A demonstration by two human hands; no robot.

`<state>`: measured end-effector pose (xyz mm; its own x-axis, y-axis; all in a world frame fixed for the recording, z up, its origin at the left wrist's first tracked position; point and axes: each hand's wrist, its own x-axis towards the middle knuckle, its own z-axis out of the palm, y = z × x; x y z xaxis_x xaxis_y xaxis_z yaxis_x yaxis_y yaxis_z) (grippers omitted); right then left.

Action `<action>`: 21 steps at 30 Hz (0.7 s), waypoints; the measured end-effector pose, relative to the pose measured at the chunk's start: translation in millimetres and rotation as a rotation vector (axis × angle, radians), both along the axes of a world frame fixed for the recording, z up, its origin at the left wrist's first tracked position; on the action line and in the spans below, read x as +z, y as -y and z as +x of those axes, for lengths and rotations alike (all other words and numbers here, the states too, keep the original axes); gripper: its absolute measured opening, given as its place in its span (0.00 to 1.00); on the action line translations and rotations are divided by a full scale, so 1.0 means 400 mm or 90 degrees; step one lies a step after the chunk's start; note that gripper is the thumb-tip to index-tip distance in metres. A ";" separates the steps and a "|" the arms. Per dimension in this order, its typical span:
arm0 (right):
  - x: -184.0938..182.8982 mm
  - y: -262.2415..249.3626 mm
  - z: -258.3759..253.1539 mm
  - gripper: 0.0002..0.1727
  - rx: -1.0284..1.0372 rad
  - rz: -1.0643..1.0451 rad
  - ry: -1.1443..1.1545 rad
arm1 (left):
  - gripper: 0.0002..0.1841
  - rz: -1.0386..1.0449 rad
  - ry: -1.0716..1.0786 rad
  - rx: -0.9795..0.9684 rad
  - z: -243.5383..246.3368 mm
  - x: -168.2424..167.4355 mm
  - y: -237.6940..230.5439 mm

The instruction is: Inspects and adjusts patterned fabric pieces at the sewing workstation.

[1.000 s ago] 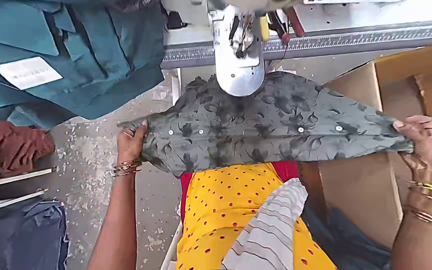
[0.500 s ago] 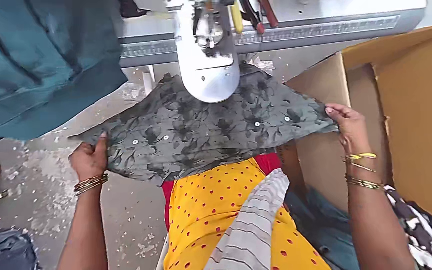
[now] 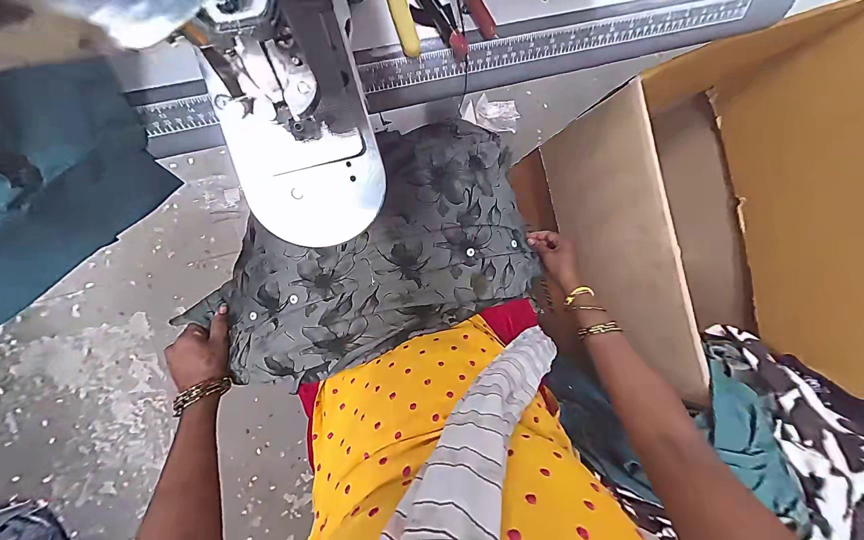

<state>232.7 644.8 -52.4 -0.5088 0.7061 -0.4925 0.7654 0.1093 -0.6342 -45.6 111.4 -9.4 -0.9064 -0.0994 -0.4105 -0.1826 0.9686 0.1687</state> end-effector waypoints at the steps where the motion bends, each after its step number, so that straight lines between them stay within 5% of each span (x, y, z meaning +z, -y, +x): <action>1: -0.012 0.007 -0.004 0.13 0.020 0.000 0.023 | 0.36 0.002 -0.001 0.002 0.002 -0.010 -0.004; 6: 0.104 -0.001 0.030 0.14 -0.091 0.028 -0.115 | 0.38 0.018 -0.031 0.036 0.000 -0.002 0.014; 12: 0.283 -0.016 0.058 0.14 -0.132 0.226 -0.367 | 0.39 -0.005 -0.043 0.003 -0.028 0.002 0.028; 21: 0.327 -0.012 0.066 0.11 -0.085 0.298 -0.385 | 0.36 -0.050 -0.054 -0.011 -0.030 0.016 0.036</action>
<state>259.1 649.4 78.3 -0.4905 0.8460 0.2089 0.3267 0.4007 -0.8560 -57.7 96.9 -3.0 -0.9394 -0.1116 -0.3241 -0.1534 0.9824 0.1065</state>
